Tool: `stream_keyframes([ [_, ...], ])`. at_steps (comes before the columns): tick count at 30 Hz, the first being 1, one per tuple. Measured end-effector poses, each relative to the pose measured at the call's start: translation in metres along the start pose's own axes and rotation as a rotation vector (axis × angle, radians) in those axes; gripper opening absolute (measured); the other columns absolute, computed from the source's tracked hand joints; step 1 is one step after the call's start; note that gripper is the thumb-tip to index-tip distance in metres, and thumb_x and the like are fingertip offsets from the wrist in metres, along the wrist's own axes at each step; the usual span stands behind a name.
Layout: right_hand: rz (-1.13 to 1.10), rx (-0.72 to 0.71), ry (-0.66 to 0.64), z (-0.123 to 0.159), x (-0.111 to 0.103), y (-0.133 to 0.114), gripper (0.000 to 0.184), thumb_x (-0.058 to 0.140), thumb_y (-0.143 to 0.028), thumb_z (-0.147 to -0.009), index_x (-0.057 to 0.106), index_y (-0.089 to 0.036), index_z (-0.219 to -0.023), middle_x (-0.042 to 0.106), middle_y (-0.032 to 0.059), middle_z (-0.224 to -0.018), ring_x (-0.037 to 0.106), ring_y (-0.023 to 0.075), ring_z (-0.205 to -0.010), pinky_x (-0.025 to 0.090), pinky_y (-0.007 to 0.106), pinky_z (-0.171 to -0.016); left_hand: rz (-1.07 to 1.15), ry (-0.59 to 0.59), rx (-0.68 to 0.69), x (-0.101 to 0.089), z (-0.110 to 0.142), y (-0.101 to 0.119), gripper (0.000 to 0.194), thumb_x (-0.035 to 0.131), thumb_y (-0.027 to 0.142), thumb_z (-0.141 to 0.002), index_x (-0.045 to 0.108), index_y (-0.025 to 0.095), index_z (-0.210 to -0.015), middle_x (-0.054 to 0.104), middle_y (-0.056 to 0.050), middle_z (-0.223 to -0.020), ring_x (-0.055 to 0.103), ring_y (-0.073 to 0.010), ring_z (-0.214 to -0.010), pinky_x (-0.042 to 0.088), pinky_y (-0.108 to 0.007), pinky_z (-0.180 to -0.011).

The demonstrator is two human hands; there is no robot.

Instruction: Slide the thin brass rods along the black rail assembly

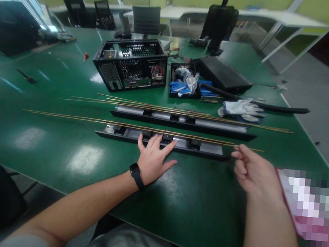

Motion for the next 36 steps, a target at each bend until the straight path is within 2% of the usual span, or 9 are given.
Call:
stream_keyframes([
  [3,0.013,0.078,-0.028,0.013,0.017,0.006,0.026,0.062,-0.014,-0.107,0.07,-0.013,-0.082,0.067,0.0015,-0.069,0.032,0.0029,-0.028,0.022,0.016,-0.024,-0.001,0.0,0.001,0.002,0.0,0.0,0.065,0.077,0.06,-0.104,0.063,0.042,-0.164,0.062,-0.022,-0.166,0.053,-0.0402,-0.158,0.023,-0.087,-0.13],
  [6,0.006,0.086,-0.047,0.02,0.025,0.007,0.031,0.06,-0.013,-0.109,0.068,-0.013,-0.079,0.065,0.0006,-0.066,0.032,0.0024,-0.027,0.022,0.015,-0.024,-0.007,0.006,0.002,0.003,0.0,0.0,0.065,0.077,0.06,-0.104,0.063,0.042,-0.165,0.062,-0.022,-0.166,0.053,-0.0404,-0.158,0.023,-0.087,-0.13],
  [13,0.012,0.083,-0.079,0.022,0.026,0.007,0.034,0.058,-0.012,-0.11,0.068,-0.012,-0.078,0.067,0.002,-0.066,0.032,0.0033,-0.026,0.022,0.016,-0.023,-0.009,0.006,0.004,0.003,0.0,0.0,0.065,0.077,0.06,-0.104,0.062,0.042,-0.164,0.062,-0.021,-0.167,0.054,-0.0394,-0.158,0.024,-0.087,-0.13],
  [19,-0.019,0.068,-0.062,0.021,0.023,0.007,0.033,0.058,-0.01,-0.109,0.068,-0.012,-0.078,0.061,-0.0006,-0.063,0.032,0.0031,-0.027,0.023,0.016,-0.024,0.005,-0.015,0.0,0.001,-0.001,0.001,0.065,0.078,0.058,-0.103,0.063,0.041,-0.164,0.061,-0.022,-0.168,0.054,-0.0403,-0.158,0.022,-0.088,-0.13],
  [24,-0.081,0.028,-0.012,0.011,0.013,0.004,0.03,0.058,-0.01,-0.109,0.069,-0.012,-0.08,0.057,-0.0022,-0.063,0.033,0.0033,-0.029,0.023,0.017,-0.025,0.009,-0.015,-0.005,0.0,-0.001,0.002,0.064,0.078,0.058,-0.104,0.064,0.041,-0.164,0.062,-0.021,-0.167,0.054,-0.0405,-0.157,0.022,-0.087,-0.131],
  [29,-0.098,-0.072,0.143,-0.002,-0.006,-0.005,0.035,0.054,-0.008,-0.109,0.065,-0.015,-0.076,0.05,-0.005,-0.061,0.03,0.0041,-0.032,0.02,0.02,-0.027,0.01,-0.022,-0.008,-0.001,0.0,0.002,0.064,0.078,0.057,-0.104,0.064,0.042,-0.164,0.062,-0.021,-0.167,0.054,-0.04,-0.158,0.022,-0.087,-0.131],
  [36,-0.127,-0.158,0.328,-0.025,-0.04,-0.019,0.036,0.052,-0.002,-0.107,0.06,-0.019,-0.076,0.05,-0.0051,-0.067,0.034,0.0052,-0.038,0.02,0.021,-0.03,0.012,-0.004,0.002,0.0,0.0,0.001,0.065,0.078,0.058,-0.103,0.063,0.042,-0.164,0.063,-0.021,-0.165,0.054,-0.0399,-0.157,0.023,-0.087,-0.13],
])
Point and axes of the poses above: each hand's wrist, its own z-axis away from the middle knuckle, its own x-axis out of the palm, y = z × x, the point moved 1 cm from there along -z, towards the middle knuckle
